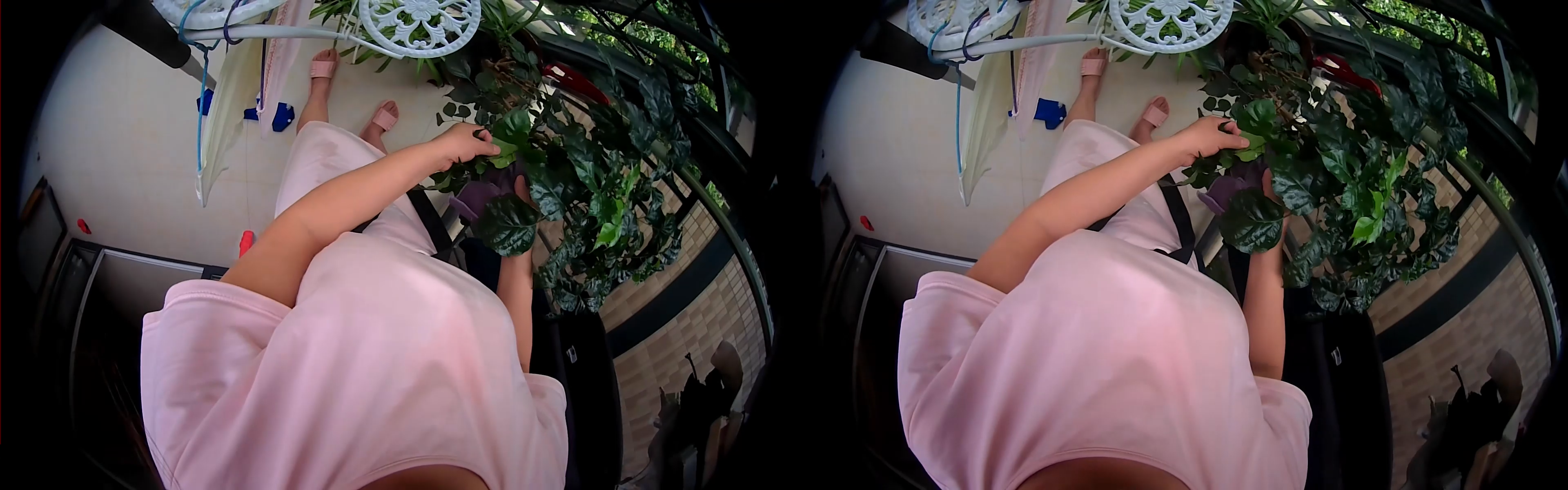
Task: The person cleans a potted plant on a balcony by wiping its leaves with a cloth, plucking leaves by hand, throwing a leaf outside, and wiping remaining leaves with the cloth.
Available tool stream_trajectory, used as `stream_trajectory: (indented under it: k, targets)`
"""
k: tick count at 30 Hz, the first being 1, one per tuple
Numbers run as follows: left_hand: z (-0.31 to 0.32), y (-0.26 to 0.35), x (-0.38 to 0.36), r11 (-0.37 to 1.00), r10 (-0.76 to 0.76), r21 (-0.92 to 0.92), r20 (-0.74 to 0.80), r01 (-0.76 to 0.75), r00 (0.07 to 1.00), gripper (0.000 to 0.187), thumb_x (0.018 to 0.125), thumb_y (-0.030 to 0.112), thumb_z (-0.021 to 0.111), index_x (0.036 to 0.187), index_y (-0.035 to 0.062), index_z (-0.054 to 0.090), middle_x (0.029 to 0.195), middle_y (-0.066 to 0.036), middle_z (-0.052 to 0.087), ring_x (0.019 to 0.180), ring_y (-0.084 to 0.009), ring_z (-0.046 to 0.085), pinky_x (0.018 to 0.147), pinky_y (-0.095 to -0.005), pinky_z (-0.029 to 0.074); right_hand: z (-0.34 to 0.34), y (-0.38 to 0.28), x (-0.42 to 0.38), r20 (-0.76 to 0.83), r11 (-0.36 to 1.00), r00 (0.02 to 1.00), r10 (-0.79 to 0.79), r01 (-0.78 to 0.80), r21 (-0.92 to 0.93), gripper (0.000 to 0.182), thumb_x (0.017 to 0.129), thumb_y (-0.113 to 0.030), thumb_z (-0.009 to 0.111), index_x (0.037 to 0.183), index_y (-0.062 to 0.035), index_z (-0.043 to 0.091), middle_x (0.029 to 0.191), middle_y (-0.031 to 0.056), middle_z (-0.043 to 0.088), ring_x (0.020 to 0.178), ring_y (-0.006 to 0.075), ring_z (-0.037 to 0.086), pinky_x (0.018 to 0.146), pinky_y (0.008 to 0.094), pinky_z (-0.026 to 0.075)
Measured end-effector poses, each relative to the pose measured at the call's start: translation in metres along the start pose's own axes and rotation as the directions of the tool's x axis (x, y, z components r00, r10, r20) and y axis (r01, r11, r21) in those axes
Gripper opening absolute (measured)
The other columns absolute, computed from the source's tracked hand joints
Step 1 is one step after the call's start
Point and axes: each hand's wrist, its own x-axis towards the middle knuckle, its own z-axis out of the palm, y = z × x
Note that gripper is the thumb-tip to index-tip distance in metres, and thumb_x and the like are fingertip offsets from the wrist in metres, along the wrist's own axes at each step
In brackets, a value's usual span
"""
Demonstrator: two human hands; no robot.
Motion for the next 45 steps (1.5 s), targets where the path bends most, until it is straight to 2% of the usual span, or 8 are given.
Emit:
stream_trajectory:
  k: [2, 7, 16, 18, 20, 27, 33, 45]
  targets:
    - [0.003, 0.010, -0.007, 1.000, -0.013, 0.021, -0.039, 0.014, 0.999, 0.028, 0.076, 0.030, 0.072, 0.079, 0.0060, 0.058, 0.069, 0.003, 0.052, 0.064, -0.0072, 0.042, 0.056, -0.0249, 0.035, -0.033, 0.009, 0.001, 0.176, 0.984, 0.982, -0.062, 0.030, 0.176, 0.028, 0.092, -0.025, 0.055, 0.111, -0.0044, 0.056, 0.104, 0.0056, 0.058, 0.080, 0.0178, 0.058, 0.063, 0.0355, 0.048]
    - [0.004, 0.006, -0.003, 0.991, 0.028, 0.133, -0.201, -0.001, 0.979, 0.027, 0.076, 0.029, 0.071, 0.080, 0.0064, 0.056, 0.070, -0.001, 0.053, 0.066, -0.0097, 0.044, 0.061, -0.0259, 0.038, -0.020, 0.005, -0.018, -0.385, 0.883, 0.820, -0.424, 0.280, -0.377, 0.016, 0.091, -0.011, 0.051, 0.098, -0.0005, 0.060, 0.089, 0.0061, 0.062, 0.073, 0.0182, 0.060, 0.065, 0.0325, 0.049]
    - [0.006, -0.009, -0.006, 0.641, 0.692, 0.613, -0.203, -0.461, 0.692, 0.028, 0.072, 0.020, 0.067, 0.094, 0.0050, 0.059, 0.097, -0.011, 0.060, 0.090, -0.0282, 0.059, 0.079, -0.0350, 0.046, 0.009, -0.022, -0.029, -0.181, 0.576, 0.828, -0.530, 0.195, -0.794, 0.028, 0.085, -0.004, 0.055, 0.113, 0.0018, 0.055, 0.115, 0.0101, 0.058, 0.098, 0.0207, 0.055, 0.086, 0.0325, 0.043]
    - [0.001, 0.005, -0.011, 0.784, 0.513, 0.464, -0.107, -0.413, 0.852, 0.041, 0.072, 0.016, 0.065, 0.110, 0.0072, 0.055, 0.104, -0.011, 0.059, 0.095, -0.0285, 0.057, 0.082, -0.0358, 0.045, 0.014, -0.033, -0.030, -0.232, 0.517, 0.828, -0.510, 0.079, -0.852, 0.034, 0.087, -0.007, 0.055, 0.120, 0.0009, 0.052, 0.120, 0.0107, 0.055, 0.101, 0.0209, 0.054, 0.087, 0.0322, 0.042]
    - [0.000, 0.020, -0.015, 0.854, 0.369, 0.401, -0.015, -0.332, 0.929, 0.056, 0.071, 0.012, 0.063, 0.124, 0.0093, 0.046, 0.111, -0.012, 0.057, 0.101, -0.0286, 0.055, 0.085, -0.0356, 0.044, -0.046, -0.021, -0.004, -0.090, 0.405, 0.725, -0.682, 0.272, -0.873, 0.033, 0.090, -0.012, 0.053, 0.120, 0.0004, 0.051, 0.112, 0.0084, 0.058, 0.090, 0.0198, 0.055, 0.081, 0.0336, 0.044]
    - [-0.006, 0.022, 0.005, 0.837, 0.421, 0.301, 0.181, -0.457, 0.889, 0.082, 0.070, 0.000, 0.057, 0.144, 0.0121, 0.025, 0.122, -0.012, 0.053, 0.109, -0.0255, 0.051, 0.093, -0.0340, 0.041, -0.042, -0.024, -0.006, -0.402, 0.830, 0.771, -0.495, 0.281, -0.482, 0.044, 0.097, -0.025, 0.046, 0.136, -0.0044, 0.038, 0.134, 0.0100, 0.044, 0.114, 0.0223, 0.047, 0.093, 0.0334, 0.039]
    - [-0.005, 0.028, 0.013, 0.678, 0.530, 0.411, 0.301, -0.610, 0.793, 0.080, 0.067, 0.000, 0.057, 0.142, 0.0184, 0.033, 0.114, -0.009, 0.052, 0.108, -0.0280, 0.048, 0.094, -0.0343, 0.038, -0.037, -0.049, 0.009, -0.067, 0.334, 0.734, -0.675, 0.224, -0.915, 0.044, 0.096, -0.023, 0.045, 0.135, -0.0051, 0.039, 0.133, 0.0111, 0.045, 0.114, 0.0232, 0.047, 0.094, 0.0334, 0.039]
    - [-0.016, 0.034, 0.000, 0.696, 0.577, 0.342, 0.257, -0.631, 0.775, 0.071, 0.068, -0.001, 0.053, 0.136, 0.0151, 0.044, 0.120, -0.010, 0.040, 0.112, -0.0247, 0.043, 0.096, -0.0310, 0.037, 0.026, -0.068, 0.066, 0.149, 0.258, 0.831, -0.537, 0.329, -0.908, 0.047, 0.087, -0.017, 0.056, 0.130, -0.0037, 0.042, 0.124, 0.0132, 0.050, 0.108, 0.0240, 0.051, 0.092, 0.0344, 0.041]
